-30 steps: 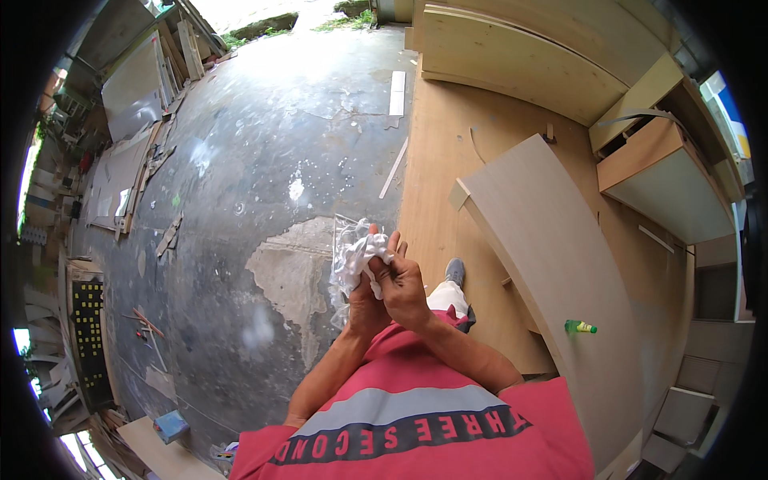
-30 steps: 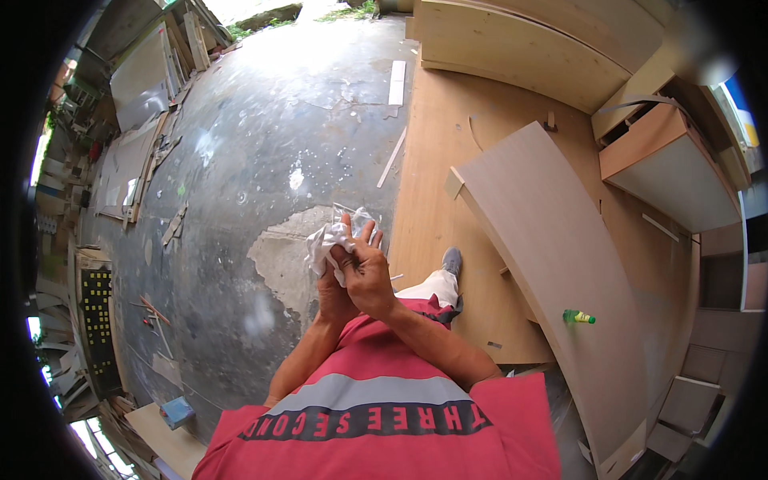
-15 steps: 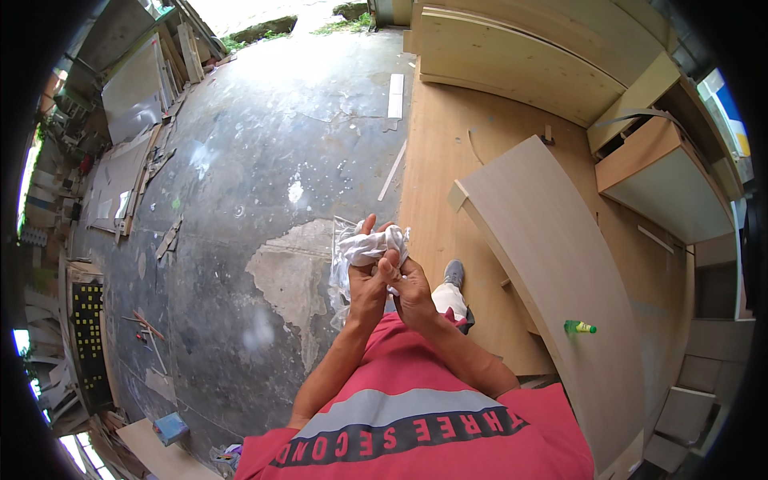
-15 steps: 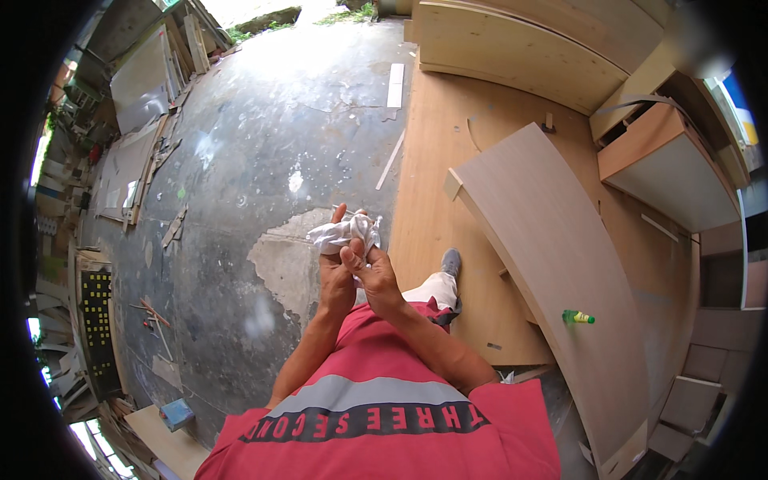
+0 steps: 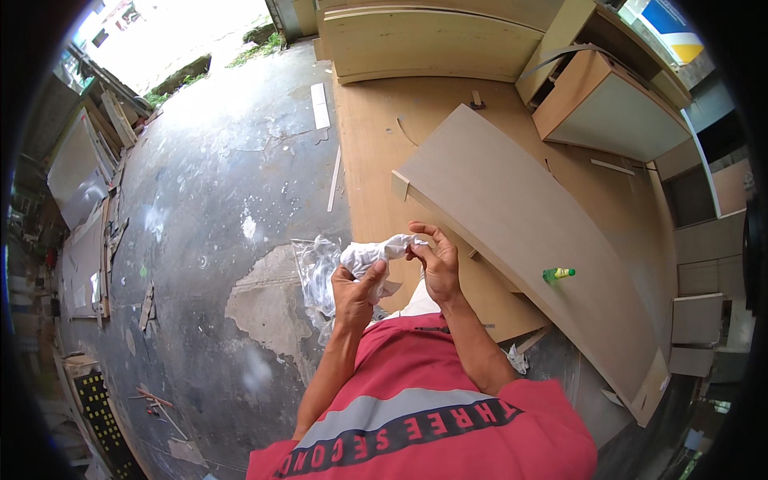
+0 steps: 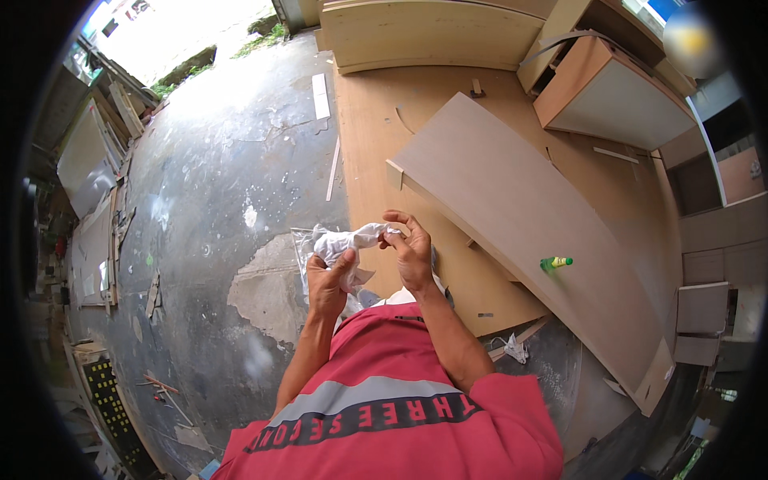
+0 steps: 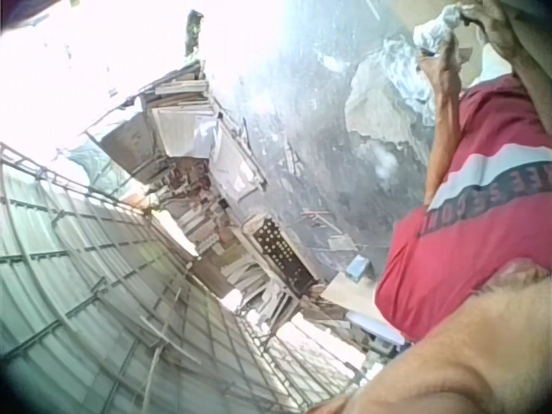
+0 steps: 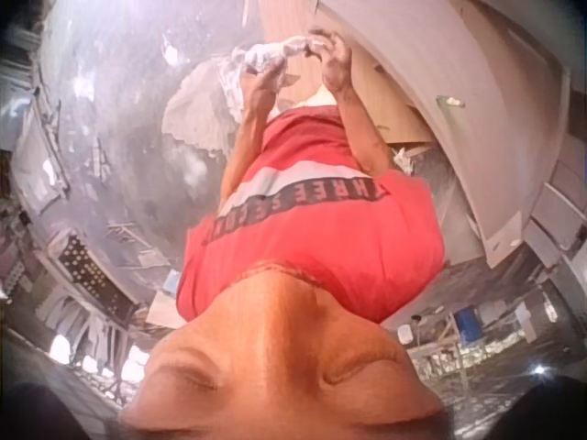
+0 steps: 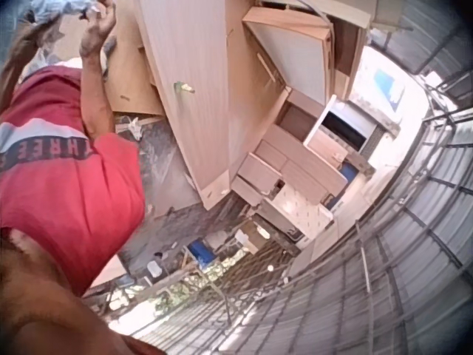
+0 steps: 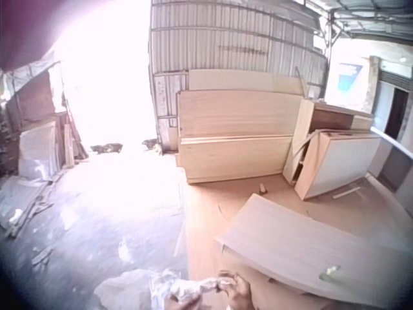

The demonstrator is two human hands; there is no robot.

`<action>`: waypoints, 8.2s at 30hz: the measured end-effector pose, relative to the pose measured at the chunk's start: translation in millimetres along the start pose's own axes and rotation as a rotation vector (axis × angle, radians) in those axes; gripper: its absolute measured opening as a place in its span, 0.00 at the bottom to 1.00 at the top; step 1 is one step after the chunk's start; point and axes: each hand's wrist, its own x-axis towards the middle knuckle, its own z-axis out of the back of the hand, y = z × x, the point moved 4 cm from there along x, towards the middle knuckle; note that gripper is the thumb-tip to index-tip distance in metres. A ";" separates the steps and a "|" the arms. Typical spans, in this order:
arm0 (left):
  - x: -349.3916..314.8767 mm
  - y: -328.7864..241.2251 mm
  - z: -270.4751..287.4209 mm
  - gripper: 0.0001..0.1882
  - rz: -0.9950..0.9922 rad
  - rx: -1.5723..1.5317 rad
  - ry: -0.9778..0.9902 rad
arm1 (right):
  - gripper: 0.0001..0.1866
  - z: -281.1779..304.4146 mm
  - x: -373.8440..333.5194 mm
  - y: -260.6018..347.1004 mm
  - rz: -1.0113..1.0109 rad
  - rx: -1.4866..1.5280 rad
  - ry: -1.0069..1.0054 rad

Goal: The person repeatedly applies liquid from a green bottle onto a white cloth and wipes their hands and fingers. The person also touches their face with the cloth during the process.

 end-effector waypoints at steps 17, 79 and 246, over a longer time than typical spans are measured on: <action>14.9 161.1 -182.0 0.28 0.241 0.483 0.474 | 0.10 203.8 -41.1 58.5 0.305 -0.812 -0.307; 33.7 242.9 -442.2 0.41 0.285 0.294 1.056 | 0.43 396.2 -74.8 345.1 -0.433 -1.321 0.471; 41.6 249.8 -234.1 0.19 0.308 0.273 -0.202 | 0.21 769.5 -96.1 -107.7 -0.242 -0.584 -1.483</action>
